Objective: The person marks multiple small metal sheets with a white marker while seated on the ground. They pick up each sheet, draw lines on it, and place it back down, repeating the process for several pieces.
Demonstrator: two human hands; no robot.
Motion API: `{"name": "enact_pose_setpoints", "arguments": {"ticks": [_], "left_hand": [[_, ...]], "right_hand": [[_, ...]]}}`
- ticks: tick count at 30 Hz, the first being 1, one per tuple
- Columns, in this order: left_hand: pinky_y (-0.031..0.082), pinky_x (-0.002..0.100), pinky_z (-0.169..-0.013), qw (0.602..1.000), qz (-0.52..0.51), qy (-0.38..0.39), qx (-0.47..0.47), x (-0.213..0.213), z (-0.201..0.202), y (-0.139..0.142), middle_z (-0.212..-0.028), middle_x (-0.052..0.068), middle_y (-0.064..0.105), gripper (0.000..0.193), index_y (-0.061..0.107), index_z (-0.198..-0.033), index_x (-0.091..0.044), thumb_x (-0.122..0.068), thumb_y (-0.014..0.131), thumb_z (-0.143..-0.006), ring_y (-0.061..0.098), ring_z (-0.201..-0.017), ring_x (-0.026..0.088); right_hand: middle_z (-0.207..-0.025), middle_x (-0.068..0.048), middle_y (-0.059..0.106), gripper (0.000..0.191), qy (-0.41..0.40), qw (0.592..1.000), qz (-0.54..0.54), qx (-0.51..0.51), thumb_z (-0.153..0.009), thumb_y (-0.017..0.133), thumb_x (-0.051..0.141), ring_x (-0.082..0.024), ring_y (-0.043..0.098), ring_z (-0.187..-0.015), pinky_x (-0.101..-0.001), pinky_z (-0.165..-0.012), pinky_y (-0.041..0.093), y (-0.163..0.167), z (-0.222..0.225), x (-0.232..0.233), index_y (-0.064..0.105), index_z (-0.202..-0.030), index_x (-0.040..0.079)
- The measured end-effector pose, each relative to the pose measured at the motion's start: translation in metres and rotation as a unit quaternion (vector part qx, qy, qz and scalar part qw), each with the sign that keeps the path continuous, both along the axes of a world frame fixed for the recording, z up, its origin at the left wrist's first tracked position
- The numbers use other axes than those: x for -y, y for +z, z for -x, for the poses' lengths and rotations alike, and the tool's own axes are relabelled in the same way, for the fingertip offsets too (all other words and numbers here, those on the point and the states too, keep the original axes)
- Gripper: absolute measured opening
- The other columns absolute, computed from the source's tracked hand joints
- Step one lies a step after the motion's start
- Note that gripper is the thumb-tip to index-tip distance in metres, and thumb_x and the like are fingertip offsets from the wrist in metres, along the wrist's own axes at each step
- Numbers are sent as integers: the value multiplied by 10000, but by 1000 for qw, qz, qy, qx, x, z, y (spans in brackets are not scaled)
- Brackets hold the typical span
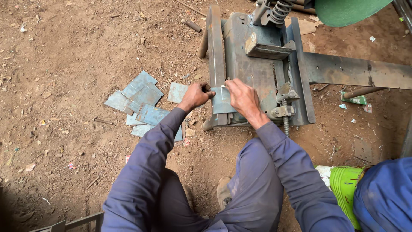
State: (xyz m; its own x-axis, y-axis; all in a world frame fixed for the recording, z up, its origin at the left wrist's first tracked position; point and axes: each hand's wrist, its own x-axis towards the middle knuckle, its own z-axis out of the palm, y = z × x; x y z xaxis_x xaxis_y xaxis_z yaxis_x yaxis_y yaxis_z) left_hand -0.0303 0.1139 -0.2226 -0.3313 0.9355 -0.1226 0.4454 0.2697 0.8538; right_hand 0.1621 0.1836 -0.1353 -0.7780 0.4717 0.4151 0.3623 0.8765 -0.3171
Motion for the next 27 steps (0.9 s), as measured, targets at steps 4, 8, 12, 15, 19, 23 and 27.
{"name": "enact_pose_setpoints", "arguments": {"ticks": [4,8,12,15,19,23,27], "left_hand": [[549,424,-748,998,-32,2,-47,0,-1,2,-847,185,739,361,767,-914,-20,-369,794,-828,712,-787,304],[553,411,-771,999,-35,21,15,1,-4,-2,-861,182,748,365,730,-955,7,-338,778,-844,720,-807,289],[575,388,-763,995,-23,-2,96,2,-10,1,-866,135,754,386,702,-1002,25,-306,809,-835,722,-798,243],[560,392,-751,994,-24,16,105,6,-15,8,-856,121,736,393,692,-1020,29,-269,825,-800,697,-807,231],[542,378,-801,995,-80,6,53,15,-15,25,-935,114,724,418,673,-1083,-17,-280,825,-795,691,-880,239],[535,417,-808,980,-178,-80,-38,18,-12,43,-984,131,730,378,657,-1089,-52,-259,811,-812,696,-923,312],[522,455,-783,972,-157,-152,-85,21,-13,56,-929,153,704,325,639,-1044,-59,-225,796,-813,689,-911,359]], "right_hand": [[-921,-107,738,84,65,988,62,124,-929,677,90,-307,717,-791,-423,-708,558,17,-11,-6,736,-988,97],[-990,-129,723,94,-3,998,51,-35,-968,660,78,-273,720,-829,-366,-716,571,18,-29,-2,702,-1047,48],[-935,-66,720,121,-57,973,179,-136,-992,690,119,-161,696,-785,-304,-676,548,6,-31,-10,689,-1061,20],[-863,-23,683,172,-47,915,353,-190,-964,717,119,-87,626,-731,-259,-603,499,-2,-25,-20,681,-1100,21],[-931,-5,694,165,-12,840,471,-269,-973,688,89,-65,619,-745,-220,-572,479,-4,-30,-25,669,-1125,27],[-929,-17,666,124,32,850,418,-320,-1069,665,107,-74,592,-756,-226,-661,494,5,-39,-22,662,-1161,25],[-975,-25,711,125,19,922,308,-234,-1069,636,122,-77,643,-768,-239,-693,544,17,-43,-9,626,-1150,27]]}}
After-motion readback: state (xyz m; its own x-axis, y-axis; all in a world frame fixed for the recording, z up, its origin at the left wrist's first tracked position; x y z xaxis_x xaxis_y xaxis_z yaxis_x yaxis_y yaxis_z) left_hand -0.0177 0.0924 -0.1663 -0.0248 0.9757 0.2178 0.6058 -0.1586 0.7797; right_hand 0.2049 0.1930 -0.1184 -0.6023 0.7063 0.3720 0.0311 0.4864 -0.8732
